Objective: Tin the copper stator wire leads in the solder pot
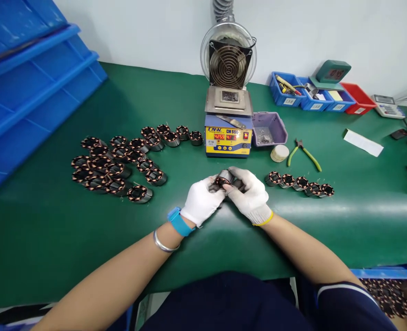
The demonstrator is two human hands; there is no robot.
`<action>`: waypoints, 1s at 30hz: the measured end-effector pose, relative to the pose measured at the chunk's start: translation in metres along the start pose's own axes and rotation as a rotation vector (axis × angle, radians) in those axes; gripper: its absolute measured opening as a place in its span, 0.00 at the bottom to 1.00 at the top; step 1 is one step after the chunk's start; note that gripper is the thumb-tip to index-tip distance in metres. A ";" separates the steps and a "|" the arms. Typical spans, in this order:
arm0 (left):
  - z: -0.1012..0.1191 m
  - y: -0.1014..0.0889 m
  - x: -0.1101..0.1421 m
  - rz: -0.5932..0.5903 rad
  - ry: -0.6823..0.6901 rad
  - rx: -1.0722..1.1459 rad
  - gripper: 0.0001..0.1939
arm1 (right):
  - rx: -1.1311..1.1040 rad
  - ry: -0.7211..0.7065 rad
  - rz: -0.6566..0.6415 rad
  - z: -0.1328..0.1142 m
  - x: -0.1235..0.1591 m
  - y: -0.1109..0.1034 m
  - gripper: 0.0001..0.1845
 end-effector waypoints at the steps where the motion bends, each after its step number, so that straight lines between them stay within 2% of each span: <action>1: 0.001 0.000 0.000 -0.052 -0.043 0.024 0.13 | -0.018 0.006 0.005 0.000 0.000 -0.001 0.23; 4: 0.007 0.000 0.001 -0.196 -0.095 0.056 0.10 | -0.108 0.093 0.002 0.005 0.001 -0.001 0.23; 7: 0.013 -0.004 0.003 -0.267 -0.109 0.063 0.11 | -0.185 0.177 -0.018 0.011 0.002 0.002 0.24; 10: 0.021 -0.016 0.007 -0.352 -0.115 0.067 0.12 | -0.238 0.221 -0.018 0.014 0.002 0.004 0.24; 13: 0.032 -0.034 0.011 -0.469 -0.097 0.174 0.12 | -0.302 0.256 0.015 0.016 0.000 0.004 0.25; 14: 0.035 -0.041 0.009 -0.443 -0.071 0.225 0.13 | -0.332 0.270 0.028 0.018 -0.001 0.004 0.25; 15: 0.037 -0.048 0.007 -0.370 -0.040 0.264 0.14 | -0.364 0.281 0.041 0.019 -0.001 0.004 0.25; 17: 0.037 -0.057 0.000 -0.150 0.020 0.261 0.19 | -0.411 0.282 0.065 0.020 -0.002 0.003 0.25; 19: 0.035 -0.051 -0.002 -0.027 0.071 0.154 0.23 | -0.408 0.270 0.066 0.019 -0.002 0.003 0.25; 22: 0.035 -0.029 0.001 -0.018 0.112 -0.086 0.20 | -0.321 0.251 0.027 0.014 0.001 0.004 0.25; 25: 0.041 -0.025 0.009 0.009 0.120 -0.205 0.16 | -0.272 0.241 0.008 0.010 0.002 0.004 0.23; 28: 0.045 -0.036 0.015 -0.062 0.116 -0.028 0.14 | -0.319 0.250 0.035 0.012 0.000 0.003 0.23; 30: 0.045 -0.046 0.014 -0.018 0.108 0.070 0.14 | -0.375 0.260 0.054 0.014 -0.001 0.003 0.24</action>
Point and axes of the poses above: each hand's wrist, its own x-axis away from the middle knuckle, its own y-axis out of the palm, z = x × y, the point moved 5 cm from there along -x, towards the middle knuckle, and after that the axes turned 3 degrees about -x, right-handed, at the moved point
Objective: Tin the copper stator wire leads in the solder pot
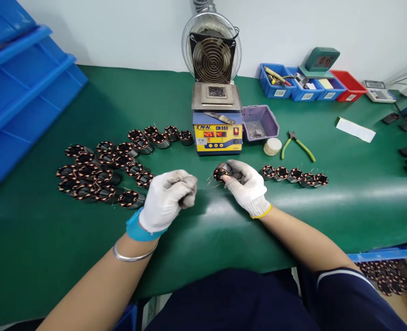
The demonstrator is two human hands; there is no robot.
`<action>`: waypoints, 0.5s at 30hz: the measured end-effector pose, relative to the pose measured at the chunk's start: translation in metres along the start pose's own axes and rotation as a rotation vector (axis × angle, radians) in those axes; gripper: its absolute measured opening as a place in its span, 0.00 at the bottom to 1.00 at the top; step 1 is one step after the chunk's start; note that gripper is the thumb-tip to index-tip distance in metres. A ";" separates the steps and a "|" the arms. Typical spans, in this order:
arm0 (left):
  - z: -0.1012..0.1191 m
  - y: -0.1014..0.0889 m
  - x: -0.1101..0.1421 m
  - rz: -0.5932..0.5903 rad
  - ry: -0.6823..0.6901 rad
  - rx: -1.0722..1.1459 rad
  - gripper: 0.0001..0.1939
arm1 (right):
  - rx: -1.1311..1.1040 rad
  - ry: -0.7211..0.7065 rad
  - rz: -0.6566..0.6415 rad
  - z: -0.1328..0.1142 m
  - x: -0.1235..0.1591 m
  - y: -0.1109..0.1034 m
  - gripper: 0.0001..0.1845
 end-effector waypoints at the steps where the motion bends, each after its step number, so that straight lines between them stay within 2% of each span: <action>1: -0.001 -0.002 -0.001 0.030 -0.001 -0.006 0.13 | -0.018 0.003 0.005 0.000 0.000 -0.001 0.25; 3: -0.005 0.005 -0.003 0.020 -0.017 -0.094 0.12 | -0.001 -0.005 0.014 -0.002 0.001 -0.002 0.25; 6: -0.007 0.028 -0.001 -0.114 -0.046 -0.232 0.12 | 0.119 -0.071 0.024 -0.012 0.003 -0.003 0.23; 8: -0.002 0.032 0.002 -0.125 -0.049 -0.279 0.15 | 0.176 -0.089 0.016 -0.014 0.003 -0.002 0.22; 10: 0.004 0.025 0.006 -0.089 -0.054 -0.237 0.15 | 0.161 -0.058 0.020 -0.011 0.001 -0.003 0.23; 12: 0.007 0.011 0.008 0.010 -0.067 -0.121 0.11 | 0.108 -0.027 0.042 -0.006 -0.001 -0.005 0.24; 15: -0.003 -0.002 0.007 0.146 -0.100 0.029 0.08 | 0.095 -0.066 0.064 -0.007 -0.005 -0.010 0.26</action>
Point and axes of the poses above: each hand's wrist, its own x-axis away from the middle knuckle, its own y-axis out of the palm, z = x × y, the point moved 5 cm from there along -x, towards the middle knuckle, and after that the axes turned 3 degrees about -x, right-handed, at the moved point
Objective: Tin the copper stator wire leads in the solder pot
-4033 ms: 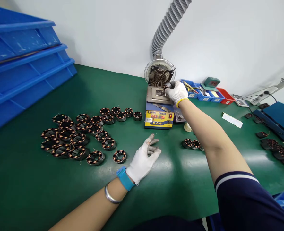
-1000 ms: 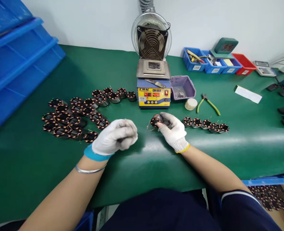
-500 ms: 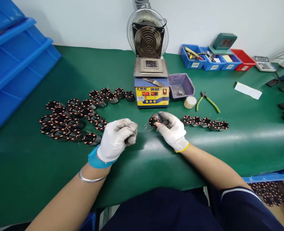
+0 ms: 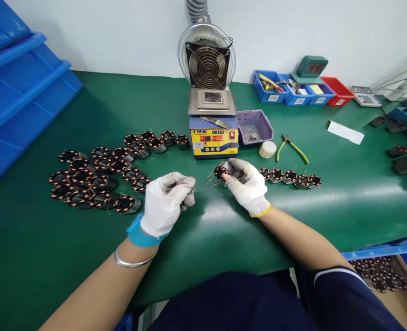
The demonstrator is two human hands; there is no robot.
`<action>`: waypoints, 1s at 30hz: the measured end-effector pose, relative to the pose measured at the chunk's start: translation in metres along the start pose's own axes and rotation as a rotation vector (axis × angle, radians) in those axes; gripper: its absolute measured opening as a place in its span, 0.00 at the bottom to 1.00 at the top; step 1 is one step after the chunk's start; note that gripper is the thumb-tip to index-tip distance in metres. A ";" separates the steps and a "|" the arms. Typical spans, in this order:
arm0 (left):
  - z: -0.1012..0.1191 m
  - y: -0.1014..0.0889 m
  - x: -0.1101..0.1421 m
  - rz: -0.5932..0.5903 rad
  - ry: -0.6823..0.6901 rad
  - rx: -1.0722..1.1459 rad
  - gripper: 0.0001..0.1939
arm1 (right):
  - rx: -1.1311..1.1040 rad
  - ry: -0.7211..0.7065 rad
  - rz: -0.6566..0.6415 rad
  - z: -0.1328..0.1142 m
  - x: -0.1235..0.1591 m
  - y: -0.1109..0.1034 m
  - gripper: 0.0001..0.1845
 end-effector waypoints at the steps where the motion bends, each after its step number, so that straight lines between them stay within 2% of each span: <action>1: -0.006 0.002 -0.002 -0.007 -0.018 0.024 0.09 | 0.026 -0.032 0.000 -0.004 -0.003 -0.002 0.26; 3: -0.020 0.014 -0.004 -0.102 -0.044 0.029 0.12 | 0.107 -0.114 0.000 -0.018 -0.017 -0.006 0.26; 5: -0.030 0.029 -0.006 -0.225 -0.028 -0.019 0.13 | 0.241 -0.223 0.002 -0.039 -0.042 -0.010 0.24; 7: -0.036 0.039 -0.007 -0.301 0.005 -0.082 0.14 | 0.439 -0.352 0.002 -0.066 -0.078 -0.010 0.23; 9: -0.040 0.042 -0.009 -0.328 0.015 -0.103 0.15 | 0.676 -0.458 -0.009 -0.091 -0.118 -0.005 0.23; 12: -0.041 0.042 -0.010 -0.357 0.021 -0.086 0.14 | 1.009 -0.499 -0.052 -0.119 -0.174 0.008 0.25; 15: -0.039 0.041 -0.010 -0.394 0.063 -0.074 0.14 | 1.247 -0.499 -0.112 -0.132 -0.208 0.028 0.22; 21: -0.035 0.041 -0.009 -0.416 0.062 -0.074 0.17 | 1.446 -0.509 -0.185 -0.128 -0.220 0.054 0.20; 25: -0.033 0.040 -0.009 -0.420 0.076 -0.118 0.17 | 1.477 -0.485 -0.241 -0.122 -0.218 0.059 0.19; 30: -0.034 0.040 -0.009 -0.425 0.074 -0.132 0.17 | 1.548 -0.482 -0.241 -0.119 -0.219 0.061 0.19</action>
Point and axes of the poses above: each hand's wrist, its own x-axis away from the middle knuckle, its own y-axis out of the palm, z = x × y, the point moved 5 cm from there along -x, towards the middle knuckle, and after that the axes turned 3 degrees about -x, right-handed, at the moved point
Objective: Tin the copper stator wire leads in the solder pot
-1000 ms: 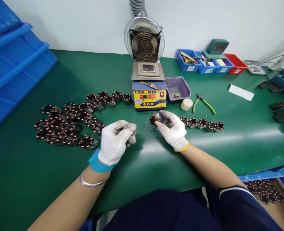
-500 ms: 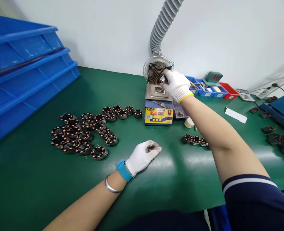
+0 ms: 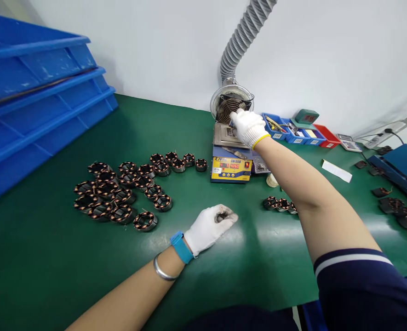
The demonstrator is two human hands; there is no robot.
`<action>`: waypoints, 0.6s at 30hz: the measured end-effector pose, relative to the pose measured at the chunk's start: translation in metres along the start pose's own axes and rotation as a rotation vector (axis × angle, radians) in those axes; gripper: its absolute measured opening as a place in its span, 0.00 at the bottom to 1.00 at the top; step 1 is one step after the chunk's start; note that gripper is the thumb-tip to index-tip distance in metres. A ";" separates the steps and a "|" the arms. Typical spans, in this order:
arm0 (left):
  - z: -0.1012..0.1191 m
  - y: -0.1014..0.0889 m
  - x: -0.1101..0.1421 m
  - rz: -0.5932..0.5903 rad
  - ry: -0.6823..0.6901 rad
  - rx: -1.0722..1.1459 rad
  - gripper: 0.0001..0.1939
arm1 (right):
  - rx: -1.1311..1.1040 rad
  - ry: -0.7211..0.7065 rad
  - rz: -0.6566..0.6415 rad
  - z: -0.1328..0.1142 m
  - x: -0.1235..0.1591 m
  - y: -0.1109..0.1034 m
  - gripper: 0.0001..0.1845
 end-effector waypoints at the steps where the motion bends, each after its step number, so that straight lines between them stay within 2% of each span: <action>1: 0.000 0.000 0.000 0.000 -0.003 -0.002 0.17 | 0.005 0.006 -0.002 0.000 -0.001 0.001 0.19; 4: -0.001 0.001 0.001 0.005 -0.005 -0.004 0.16 | 0.000 0.021 0.011 0.002 -0.002 0.000 0.19; 8: -0.004 0.000 -0.001 0.062 -0.020 0.073 0.18 | -0.092 0.052 0.083 0.010 0.004 -0.014 0.22; 12: -0.007 -0.007 -0.006 0.244 -0.035 0.197 0.24 | -0.354 0.136 0.177 0.011 0.035 -0.024 0.24; 15: -0.010 -0.014 -0.009 0.419 0.011 0.344 0.29 | -0.665 0.144 0.149 -0.008 0.072 -0.011 0.22; 18: -0.011 -0.017 -0.008 0.475 0.094 0.337 0.33 | -0.959 0.206 0.014 -0.036 0.111 0.014 0.27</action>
Point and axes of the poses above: each hand's wrist, its own x-axis away from the middle knuckle, its own y-axis out of the palm, z = x × y, the point moved 5 cm from there along -x, towards the middle knuckle, and after that the axes turned 3 degrees about -x, right-handed, at the moved point
